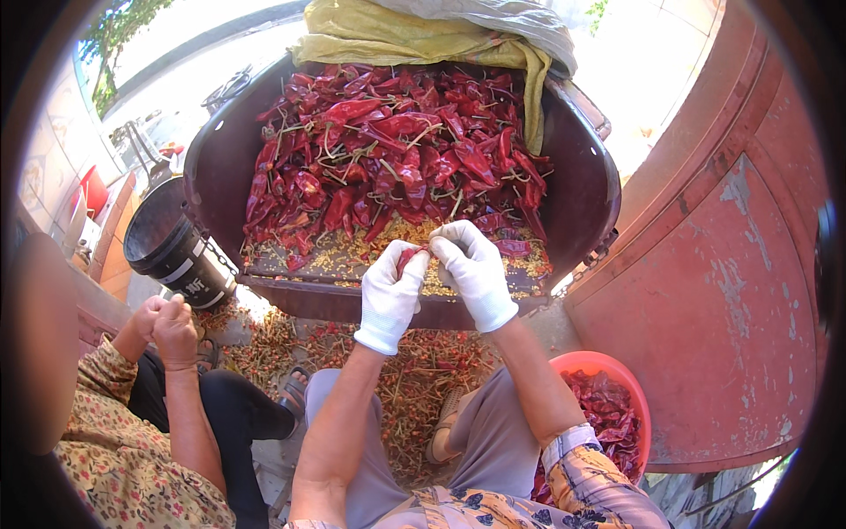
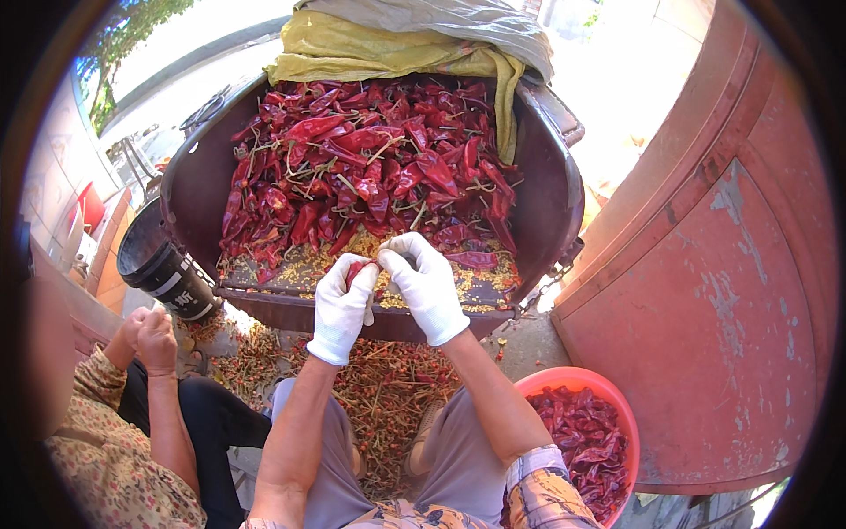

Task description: The person sorts dried red peppers by picking them from a large metal bin and placing them into a plastic bucket by hand.

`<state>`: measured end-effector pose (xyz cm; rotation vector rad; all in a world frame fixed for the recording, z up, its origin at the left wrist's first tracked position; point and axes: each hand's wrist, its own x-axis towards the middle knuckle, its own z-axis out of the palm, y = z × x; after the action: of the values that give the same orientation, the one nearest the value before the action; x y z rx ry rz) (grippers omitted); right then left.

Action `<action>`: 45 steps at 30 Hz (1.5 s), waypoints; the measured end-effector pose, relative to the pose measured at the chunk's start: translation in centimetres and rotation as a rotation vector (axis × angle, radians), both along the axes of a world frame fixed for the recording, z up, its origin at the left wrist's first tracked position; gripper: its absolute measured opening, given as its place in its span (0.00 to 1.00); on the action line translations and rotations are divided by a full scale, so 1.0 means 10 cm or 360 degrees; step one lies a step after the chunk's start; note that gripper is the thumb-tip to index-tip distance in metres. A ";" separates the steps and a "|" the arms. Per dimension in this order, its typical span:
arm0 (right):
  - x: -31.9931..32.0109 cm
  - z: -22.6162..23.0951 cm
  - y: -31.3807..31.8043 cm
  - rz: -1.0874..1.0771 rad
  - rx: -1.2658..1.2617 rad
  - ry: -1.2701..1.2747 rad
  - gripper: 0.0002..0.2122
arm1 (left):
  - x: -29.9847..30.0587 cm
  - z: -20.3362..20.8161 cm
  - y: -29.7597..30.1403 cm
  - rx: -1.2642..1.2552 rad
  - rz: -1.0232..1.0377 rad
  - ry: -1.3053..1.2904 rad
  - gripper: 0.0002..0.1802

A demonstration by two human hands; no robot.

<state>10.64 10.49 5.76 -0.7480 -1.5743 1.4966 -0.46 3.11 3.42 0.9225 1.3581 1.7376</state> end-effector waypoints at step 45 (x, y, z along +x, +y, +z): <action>0.23 -0.10 0.45 -0.0178 0.1342 -0.0386 0.12 | -0.12 -0.27 0.11 0.0084 -0.0374 -0.0878 0.16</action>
<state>12.91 14.98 4.74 -0.5066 -2.0755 0.5560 -1.63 4.20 0.69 0.5413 0.8149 1.6825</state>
